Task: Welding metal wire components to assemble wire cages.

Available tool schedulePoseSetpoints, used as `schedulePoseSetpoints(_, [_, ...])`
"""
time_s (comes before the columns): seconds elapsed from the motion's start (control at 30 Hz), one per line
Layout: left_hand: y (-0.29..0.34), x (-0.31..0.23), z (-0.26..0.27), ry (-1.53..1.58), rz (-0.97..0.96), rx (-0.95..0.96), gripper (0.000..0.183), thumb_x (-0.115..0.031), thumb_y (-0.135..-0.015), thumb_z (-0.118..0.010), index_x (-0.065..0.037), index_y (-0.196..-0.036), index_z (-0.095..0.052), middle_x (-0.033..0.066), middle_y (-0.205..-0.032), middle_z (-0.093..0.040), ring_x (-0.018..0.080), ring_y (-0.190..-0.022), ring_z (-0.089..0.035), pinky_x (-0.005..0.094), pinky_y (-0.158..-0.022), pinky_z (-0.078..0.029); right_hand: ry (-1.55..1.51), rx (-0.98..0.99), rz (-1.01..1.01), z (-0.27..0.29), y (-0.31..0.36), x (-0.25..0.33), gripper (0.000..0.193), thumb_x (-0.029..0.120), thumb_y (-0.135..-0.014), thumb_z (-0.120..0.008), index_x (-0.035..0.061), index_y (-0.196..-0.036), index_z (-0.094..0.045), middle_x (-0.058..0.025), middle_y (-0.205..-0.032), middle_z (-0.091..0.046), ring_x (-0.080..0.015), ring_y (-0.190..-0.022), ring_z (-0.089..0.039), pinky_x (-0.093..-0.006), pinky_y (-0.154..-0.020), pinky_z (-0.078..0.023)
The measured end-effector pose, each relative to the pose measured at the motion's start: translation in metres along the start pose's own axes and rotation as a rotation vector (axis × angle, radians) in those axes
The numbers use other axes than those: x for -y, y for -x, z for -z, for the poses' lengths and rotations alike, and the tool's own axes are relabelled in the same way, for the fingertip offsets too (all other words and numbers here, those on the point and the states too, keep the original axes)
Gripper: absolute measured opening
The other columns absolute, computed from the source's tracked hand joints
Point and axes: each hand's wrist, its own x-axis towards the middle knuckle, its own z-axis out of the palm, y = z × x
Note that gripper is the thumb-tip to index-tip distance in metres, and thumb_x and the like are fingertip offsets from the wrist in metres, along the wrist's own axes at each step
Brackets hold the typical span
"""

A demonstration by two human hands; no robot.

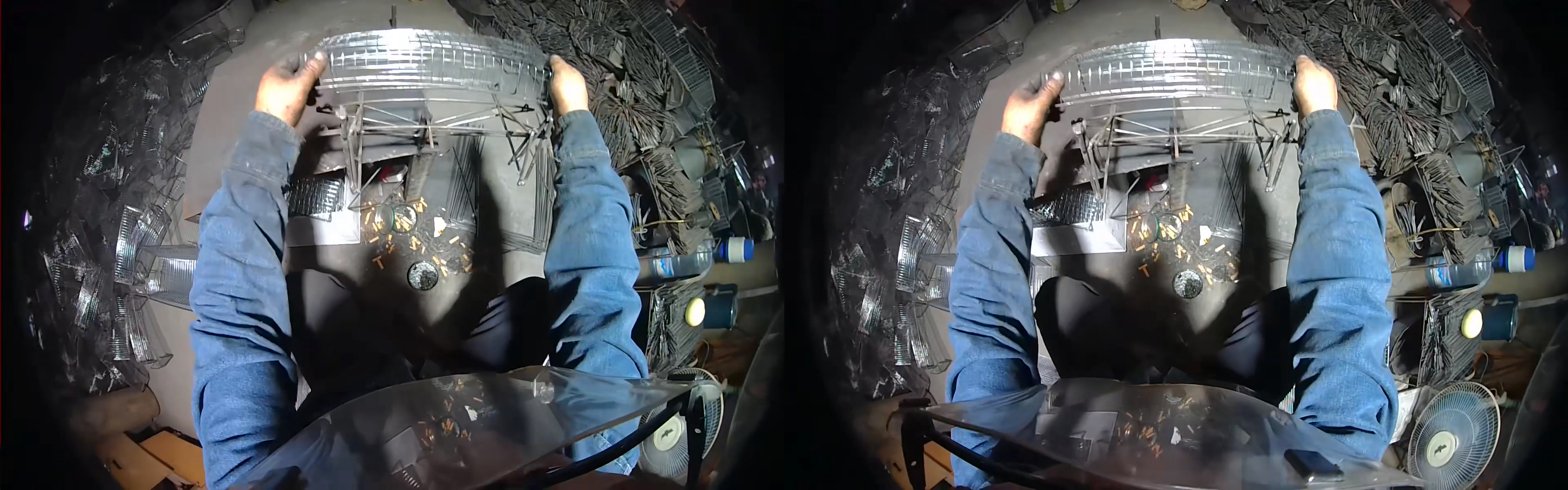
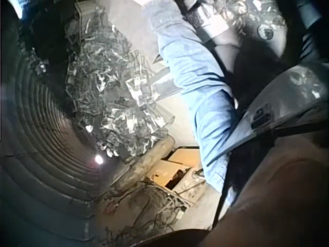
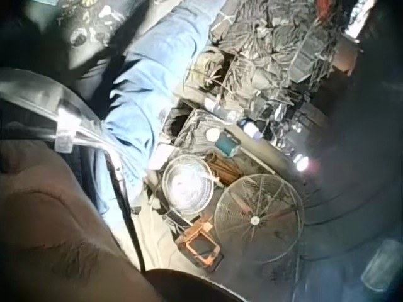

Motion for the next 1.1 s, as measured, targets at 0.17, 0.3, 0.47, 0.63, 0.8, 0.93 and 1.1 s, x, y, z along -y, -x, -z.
schedulePoseSetpoints(0.17, [0.033,0.010,0.000,-0.040,0.283,-0.001,0.045,-0.036,-0.083,-0.066,0.004,-0.103,-0.061,0.0080,-0.083,-0.065,0.0125,-0.070,-0.058,0.0279,-0.064,-0.049,-0.135,-0.087,-0.036,0.005,0.040,-0.015,0.047,0.036,-0.088,-0.047,-0.0084,-0.096,-0.061,-0.0183,-0.088,-0.064,-0.0229,-0.084,-0.057,-0.0333,-0.079,-0.043])
schedulePoseSetpoints(0.3, [0.058,0.026,0.002,-0.146,0.083,0.008,0.040,-0.031,-0.085,-0.066,0.002,-0.107,-0.061,0.0063,-0.087,-0.067,0.0115,-0.077,-0.059,0.0263,-0.068,-0.048,-0.086,0.024,0.071,0.011,0.038,-0.013,0.054,0.041,-0.089,-0.043,-0.0087,-0.099,-0.060,-0.0234,-0.095,-0.063,-0.0295,-0.089,-0.059,-0.0352,-0.083,-0.042])
schedulePoseSetpoints(0.47, [0.077,0.019,-0.012,-0.164,0.091,0.088,0.031,-0.023,-0.085,-0.066,0.002,-0.102,-0.063,0.0063,-0.092,-0.066,0.0118,-0.082,-0.058,0.0269,-0.076,-0.047,0.394,-0.132,0.007,0.020,0.039,0.025,0.062,0.045,-0.091,-0.033,-0.0098,-0.110,-0.053,-0.0314,-0.111,-0.055,-0.0431,-0.106,-0.052,-0.0447,-0.091,-0.040])
schedulePoseSetpoints(0.63, [0.112,0.003,-0.048,-0.311,-0.095,-0.099,0.039,-0.037,-0.077,-0.067,-0.003,-0.095,-0.066,0.0165,-0.076,-0.066,0.0280,-0.072,-0.065,0.0356,-0.072,-0.050,0.285,0.069,0.274,0.003,0.154,0.058,0.040,0.037,-0.087,-0.052,-0.0007,-0.098,-0.059,-0.0229,-0.097,-0.062,-0.0366,-0.091,-0.059,-0.0405,-0.079,-0.046])
schedulePoseSetpoints(0.8, [0.130,-0.020,-0.050,-0.378,0.094,0.063,0.053,-0.054,-0.076,-0.064,-0.006,-0.098,-0.067,0.0178,-0.089,-0.066,0.0282,-0.087,-0.064,0.0374,-0.079,-0.048,0.185,0.520,0.312,-0.041,0.242,0.071,0.037,0.029,-0.083,-0.063,0.0012,-0.106,-0.058,-0.0182,-0.099,-0.064,-0.0260,-0.094,-0.062,-0.0332,-0.083,-0.047])
schedulePoseSetpoints(0.93, [0.177,-0.016,0.008,-0.365,0.192,0.251,0.054,-0.055,-0.080,-0.059,-0.003,-0.093,-0.066,0.0136,-0.079,-0.065,0.0219,-0.075,-0.061,0.0346,-0.072,-0.047,0.231,0.394,0.478,-0.051,0.249,0.063,0.028,0.028,-0.083,-0.060,0.0014,-0.091,-0.057,-0.0236,-0.083,-0.062,-0.0412,-0.079,-0.061,-0.0460,-0.071,-0.048])
schedulePoseSetpoints(1.1, [0.348,0.006,0.223,-0.308,0.485,0.278,0.034,-0.037,-0.086,-0.059,-0.004,-0.096,-0.063,0.0032,-0.080,-0.062,0.0113,-0.071,-0.055,0.0276,-0.065,-0.046,0.307,0.481,0.351,-0.040,0.231,0.033,0.046,0.037,-0.080,-0.064,-0.0015,-0.104,-0.059,-0.0235,-0.103,-0.061,-0.0348,-0.097,-0.058,-0.0397,-0.084,-0.045])
